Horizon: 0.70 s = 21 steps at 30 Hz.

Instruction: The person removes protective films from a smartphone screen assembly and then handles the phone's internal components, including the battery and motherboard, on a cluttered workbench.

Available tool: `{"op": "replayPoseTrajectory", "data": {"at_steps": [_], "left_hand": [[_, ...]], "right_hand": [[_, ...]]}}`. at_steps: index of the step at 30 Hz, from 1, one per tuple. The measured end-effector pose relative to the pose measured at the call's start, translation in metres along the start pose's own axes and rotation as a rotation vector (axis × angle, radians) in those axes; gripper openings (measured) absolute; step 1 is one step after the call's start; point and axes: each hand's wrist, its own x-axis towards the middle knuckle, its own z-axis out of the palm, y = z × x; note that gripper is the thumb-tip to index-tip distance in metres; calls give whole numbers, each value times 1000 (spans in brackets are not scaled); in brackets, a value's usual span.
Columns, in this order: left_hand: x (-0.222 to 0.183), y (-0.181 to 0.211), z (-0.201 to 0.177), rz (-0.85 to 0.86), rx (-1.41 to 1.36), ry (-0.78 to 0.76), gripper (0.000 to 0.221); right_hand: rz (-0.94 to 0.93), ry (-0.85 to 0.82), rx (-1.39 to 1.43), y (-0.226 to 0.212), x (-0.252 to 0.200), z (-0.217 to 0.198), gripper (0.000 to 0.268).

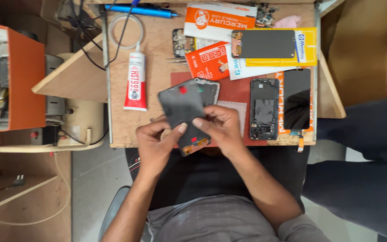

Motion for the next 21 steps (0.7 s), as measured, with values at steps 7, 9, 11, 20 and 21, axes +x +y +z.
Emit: {"op": "replayPoseTrajectory", "data": {"at_steps": [7,9,11,20,21], "left_hand": [[45,34,11,85,-141,-147,31],[63,38,25,80,-121,-172,29],[81,40,44,99,-29,-212,27],[170,34,124,525,677,-339,42],[178,33,133,569,766,-360,48]], "right_hand": [[-154,-64,642,-28,10,-48,20],[-215,-500,1315,-45,8,-56,15],[-271,-589,1349,-57,9,-61,18],[-384,-877,1350,-59,23,-77,17],[-384,-854,1351,-58,24,-80,18]]}}
